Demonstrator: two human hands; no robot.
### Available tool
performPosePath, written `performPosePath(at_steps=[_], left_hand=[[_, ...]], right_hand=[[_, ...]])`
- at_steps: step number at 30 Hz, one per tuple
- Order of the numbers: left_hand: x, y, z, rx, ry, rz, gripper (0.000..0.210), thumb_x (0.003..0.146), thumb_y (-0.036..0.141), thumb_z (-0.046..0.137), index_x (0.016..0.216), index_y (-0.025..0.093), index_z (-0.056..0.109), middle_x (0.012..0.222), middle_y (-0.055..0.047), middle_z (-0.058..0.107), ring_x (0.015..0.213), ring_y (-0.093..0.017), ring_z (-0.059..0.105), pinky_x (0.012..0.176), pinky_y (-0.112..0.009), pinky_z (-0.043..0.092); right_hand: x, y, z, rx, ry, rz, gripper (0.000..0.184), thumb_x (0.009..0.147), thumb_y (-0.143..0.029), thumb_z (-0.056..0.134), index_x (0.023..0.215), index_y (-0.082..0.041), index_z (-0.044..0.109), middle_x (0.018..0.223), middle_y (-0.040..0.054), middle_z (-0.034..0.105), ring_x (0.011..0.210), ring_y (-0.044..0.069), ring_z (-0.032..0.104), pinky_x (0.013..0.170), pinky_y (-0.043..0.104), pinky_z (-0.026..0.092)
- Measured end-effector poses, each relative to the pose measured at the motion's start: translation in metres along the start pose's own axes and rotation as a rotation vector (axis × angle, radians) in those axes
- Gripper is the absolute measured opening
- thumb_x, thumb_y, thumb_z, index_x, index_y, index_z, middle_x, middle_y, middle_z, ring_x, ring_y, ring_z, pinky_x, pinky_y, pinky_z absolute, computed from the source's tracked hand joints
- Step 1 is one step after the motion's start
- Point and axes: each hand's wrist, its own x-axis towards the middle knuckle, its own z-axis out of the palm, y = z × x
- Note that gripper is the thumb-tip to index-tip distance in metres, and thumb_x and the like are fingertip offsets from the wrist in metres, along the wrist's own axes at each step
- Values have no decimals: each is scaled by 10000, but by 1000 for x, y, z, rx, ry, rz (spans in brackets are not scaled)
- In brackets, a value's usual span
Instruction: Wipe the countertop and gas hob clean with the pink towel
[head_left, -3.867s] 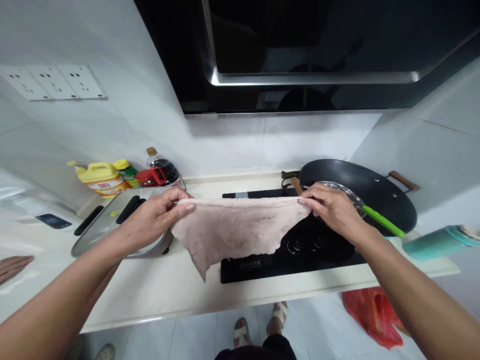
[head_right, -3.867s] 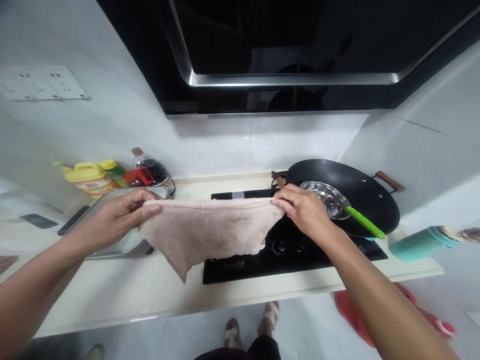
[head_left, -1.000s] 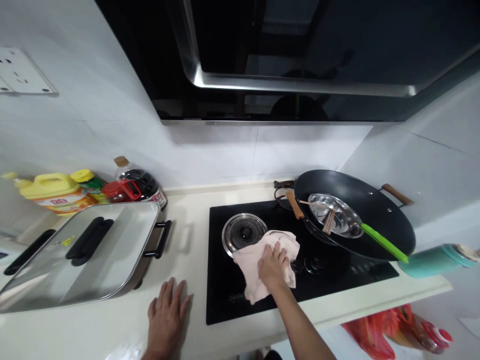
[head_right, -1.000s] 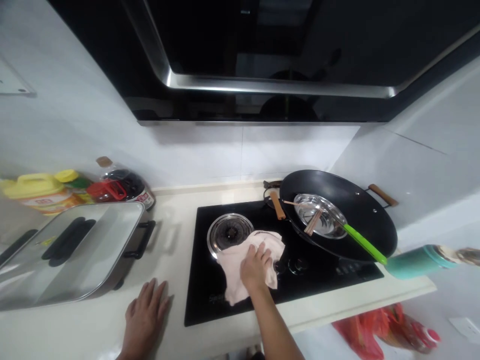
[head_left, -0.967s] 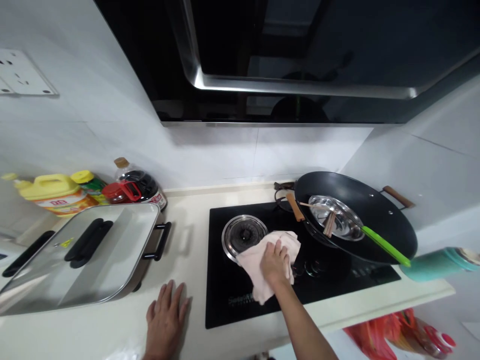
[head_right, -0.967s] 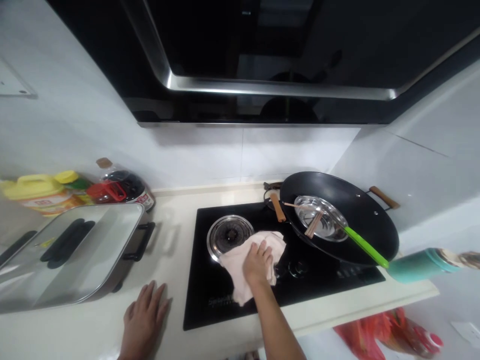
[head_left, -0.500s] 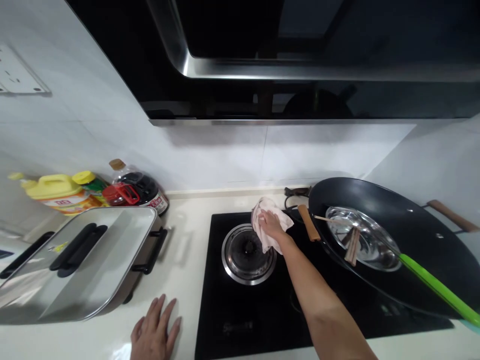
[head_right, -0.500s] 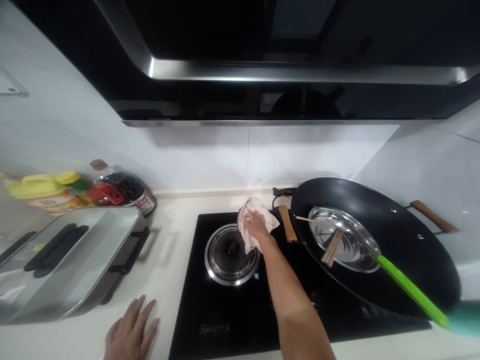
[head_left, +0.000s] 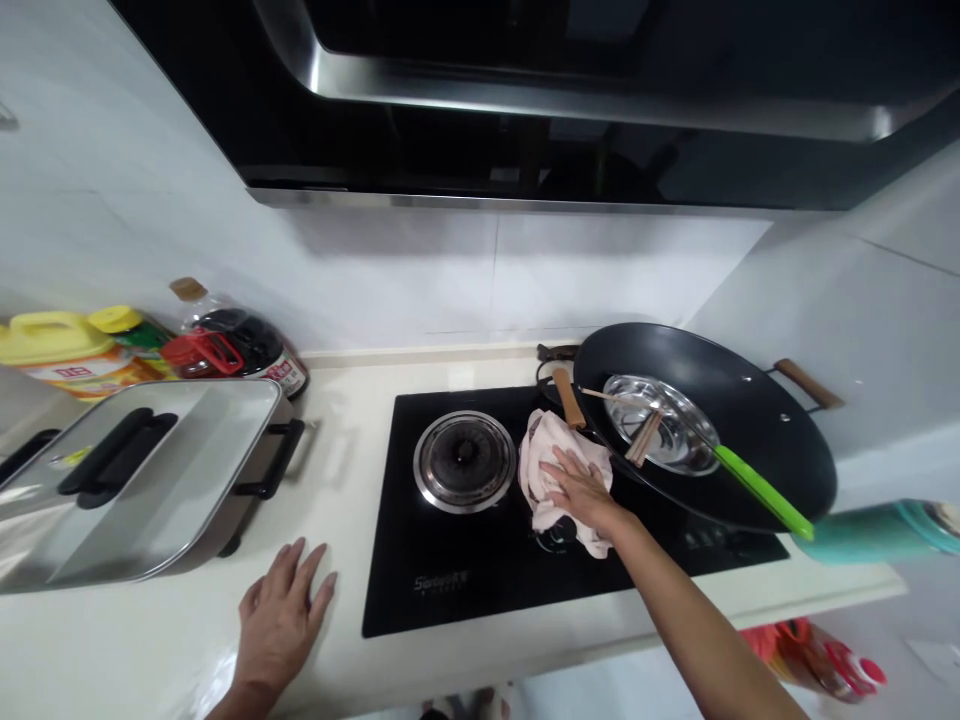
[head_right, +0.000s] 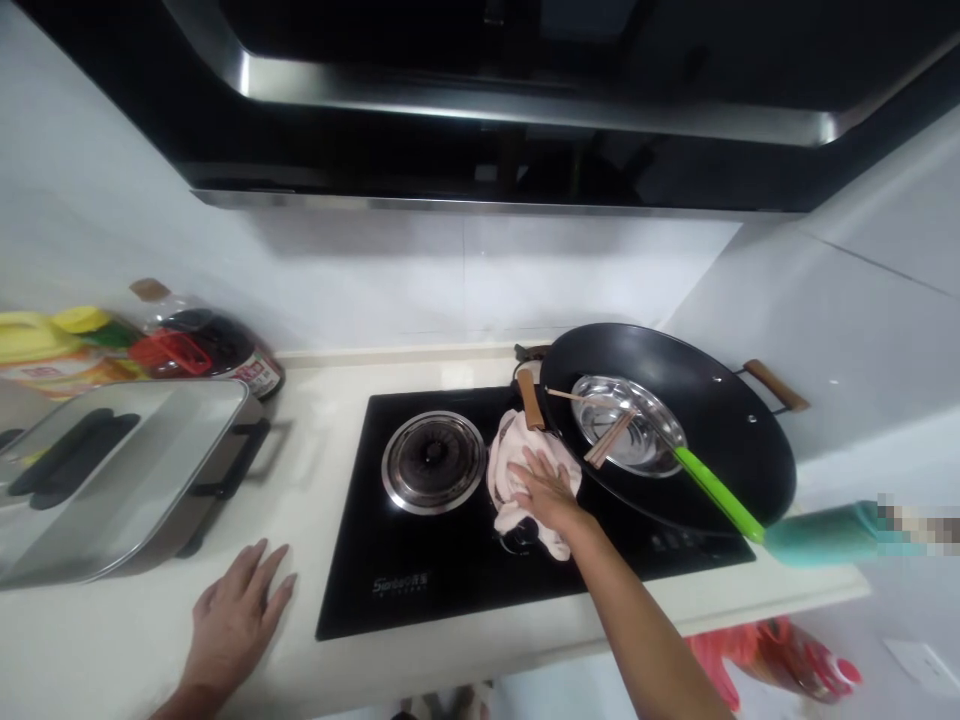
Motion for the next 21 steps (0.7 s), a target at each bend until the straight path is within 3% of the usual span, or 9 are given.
performPosePath(at_steps=[2, 5, 8, 10, 16, 21], left_hand=[[1, 0, 0, 11, -8, -7, 589, 1010, 507, 300, 1414, 214, 613, 1559, -158, 519, 1489, -314, 403, 1161, -530, 322], [2, 0, 1, 19, -5, -3, 614, 1013, 519, 268, 1413, 205, 613, 1554, -165, 523, 1487, -315, 405, 1151, -535, 333], [2, 0, 0, 19, -2, 1, 608, 1014, 516, 272, 1402, 202, 620, 1549, -169, 525, 1487, -313, 403, 1144, -537, 341], [2, 2, -2, 14, -3, -1, 604, 1019, 511, 270, 1398, 201, 623, 1548, -170, 522, 1483, -315, 408, 1146, -542, 339], [3, 4, -7, -3, -46, -8, 663, 1005, 559, 254, 1430, 187, 601, 1565, -176, 500, 1483, -342, 399, 1145, -575, 343], [4, 4, -6, -1, -38, -12, 691, 987, 567, 241, 1422, 176, 608, 1555, -182, 504, 1473, -343, 411, 1151, -579, 339]], right_hand=[[-4, 4, -4, -1, 32, 31, 616, 914, -351, 658, 1507, -408, 500, 1766, 25, 61, 1609, 334, 66, 1250, 606, 144], [-2, 7, -10, 8, 65, 40, 656, 830, -285, 744, 1451, -395, 564, 1694, 75, 254, 1540, 379, 238, 1200, 593, 284], [-4, 11, -10, 23, 95, -44, 556, 830, -193, 694, 1351, -381, 647, 1540, 44, 447, 1418, 279, 404, 1163, 424, 375], [-8, 15, -10, 27, 131, -78, 531, 819, -142, 665, 1302, -362, 676, 1457, 26, 504, 1373, 234, 434, 1146, 347, 384], [-19, 28, -9, 37, 260, 73, 546, 933, -165, 472, 1459, -267, 574, 1537, 110, 452, 1355, 275, 487, 1137, 414, 396], [-47, 30, 6, 64, 205, 37, 464, 995, -381, 495, 1437, -305, 612, 1571, 93, 460, 1458, 280, 411, 1181, 412, 345]])
